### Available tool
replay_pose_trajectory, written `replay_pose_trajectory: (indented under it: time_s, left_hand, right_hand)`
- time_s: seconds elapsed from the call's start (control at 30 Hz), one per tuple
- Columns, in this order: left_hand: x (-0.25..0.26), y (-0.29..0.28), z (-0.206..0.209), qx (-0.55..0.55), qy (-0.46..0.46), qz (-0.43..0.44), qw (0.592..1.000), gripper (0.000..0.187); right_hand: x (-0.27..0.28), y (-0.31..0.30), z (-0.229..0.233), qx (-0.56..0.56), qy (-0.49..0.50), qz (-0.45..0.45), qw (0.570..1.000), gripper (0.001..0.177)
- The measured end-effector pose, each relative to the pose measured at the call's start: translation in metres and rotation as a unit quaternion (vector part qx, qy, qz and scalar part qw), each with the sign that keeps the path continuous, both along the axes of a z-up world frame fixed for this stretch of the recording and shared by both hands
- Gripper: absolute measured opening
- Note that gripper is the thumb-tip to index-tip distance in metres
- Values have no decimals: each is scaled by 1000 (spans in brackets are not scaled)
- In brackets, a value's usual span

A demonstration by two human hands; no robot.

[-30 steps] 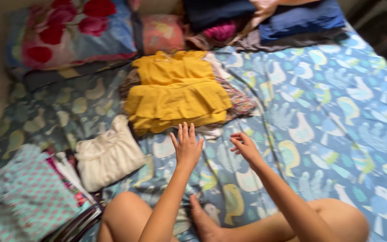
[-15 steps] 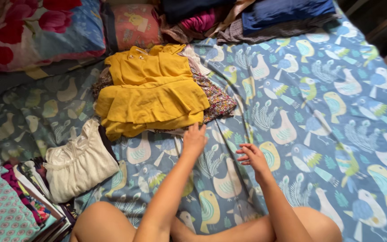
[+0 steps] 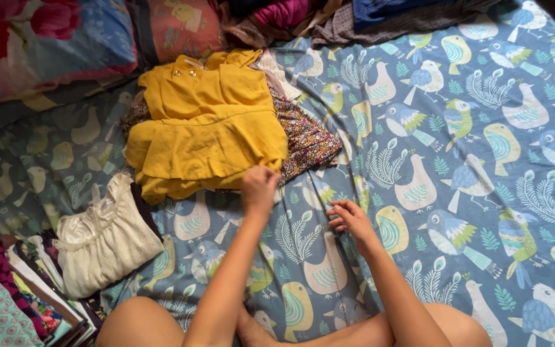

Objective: The person folds a black and white garment and a yellow dress by hand on a bed, placing the folded items onto a pile.

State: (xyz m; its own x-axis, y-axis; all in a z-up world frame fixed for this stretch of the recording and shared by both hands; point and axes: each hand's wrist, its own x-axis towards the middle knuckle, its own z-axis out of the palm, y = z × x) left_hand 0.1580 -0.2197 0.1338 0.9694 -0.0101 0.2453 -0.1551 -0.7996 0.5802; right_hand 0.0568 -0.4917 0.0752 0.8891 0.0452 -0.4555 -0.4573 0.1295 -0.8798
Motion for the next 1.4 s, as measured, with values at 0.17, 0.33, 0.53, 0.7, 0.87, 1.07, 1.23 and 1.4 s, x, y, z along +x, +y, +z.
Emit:
replay_pose_trajectory:
  time_s: [0.17, 0.33, 0.53, 0.7, 0.87, 1.07, 1.23, 1.4]
  left_hand:
    - [-29, 30, 74, -306, 43, 57, 949, 38]
    - [-102, 35, 90, -435, -75, -58, 896, 21]
    - [-191, 2, 70, -346, 40, -193, 918, 26]
    - [-253, -32, 68, -251, 203, -246, 914, 27]
    - [-252, -11, 80, -266, 216, -333, 879, 21]
    - [-203, 27, 133, -214, -22, -252, 944, 19]
    - [-153, 17, 138, -113, -168, -374, 905, 30]
    - [-130, 4, 70, 182, 287, -499, 797, 64]
  right_hand:
    - [-2, 5, 30, 29, -28, 11, 999, 38]
    - [-12, 27, 60, 76, -74, 40, 994, 42]
    - [-48, 82, 101, 172, -105, 78, 976, 52]
    - [-74, 98, 86, 269, 87, 26, 959, 50]
    - [-90, 85, 58, 229, 146, -1, 962, 47]
    - [-108, 95, 108, 113, 20, 100, 988, 44]
    - [-131, 109, 156, 23, -38, 441, 896, 46]
    - [-128, 56, 203, -38, -141, 540, 829, 44]
